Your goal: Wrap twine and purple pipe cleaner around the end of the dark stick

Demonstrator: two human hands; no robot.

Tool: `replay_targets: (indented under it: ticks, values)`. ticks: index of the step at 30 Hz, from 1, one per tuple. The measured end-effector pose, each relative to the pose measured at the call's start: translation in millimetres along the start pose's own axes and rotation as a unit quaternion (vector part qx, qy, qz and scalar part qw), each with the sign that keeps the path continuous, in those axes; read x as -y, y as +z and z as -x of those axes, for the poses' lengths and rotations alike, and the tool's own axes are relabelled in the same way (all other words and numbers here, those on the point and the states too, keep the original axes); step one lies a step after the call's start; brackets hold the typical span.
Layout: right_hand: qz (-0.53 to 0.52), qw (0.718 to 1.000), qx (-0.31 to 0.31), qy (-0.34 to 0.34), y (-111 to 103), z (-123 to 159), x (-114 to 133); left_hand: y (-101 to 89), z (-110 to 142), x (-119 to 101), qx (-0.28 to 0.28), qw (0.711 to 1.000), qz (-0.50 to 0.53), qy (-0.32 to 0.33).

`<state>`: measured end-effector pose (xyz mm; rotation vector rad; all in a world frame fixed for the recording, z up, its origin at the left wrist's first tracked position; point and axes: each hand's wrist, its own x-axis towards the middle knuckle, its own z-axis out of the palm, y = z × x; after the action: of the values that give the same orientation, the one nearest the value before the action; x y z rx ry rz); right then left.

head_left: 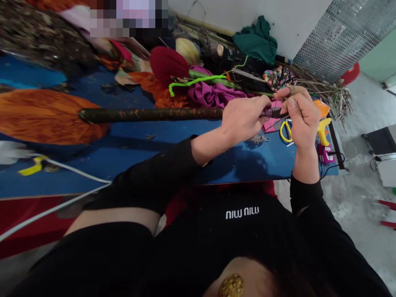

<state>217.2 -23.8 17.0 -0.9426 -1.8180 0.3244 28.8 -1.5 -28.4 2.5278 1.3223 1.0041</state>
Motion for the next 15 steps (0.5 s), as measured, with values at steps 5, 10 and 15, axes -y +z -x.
replay_targets:
  ticks: [5,10,15]
  values:
    - [0.016,1.0,0.018,0.013,4.3,2.8,-13.3,2.6,2.8,-0.7,-0.014,1.0,-0.004,0.027]
    - [0.027,0.999,0.03,-0.001,5.6,2.8,-22.3,8.9,4.1,1.8,-0.005,0.996,-0.039,0.082]
    - [0.027,0.999,0.005,0.022,5.1,11.6,-10.5,10.1,5.8,4.0,-0.027,0.994,-0.026,0.1]
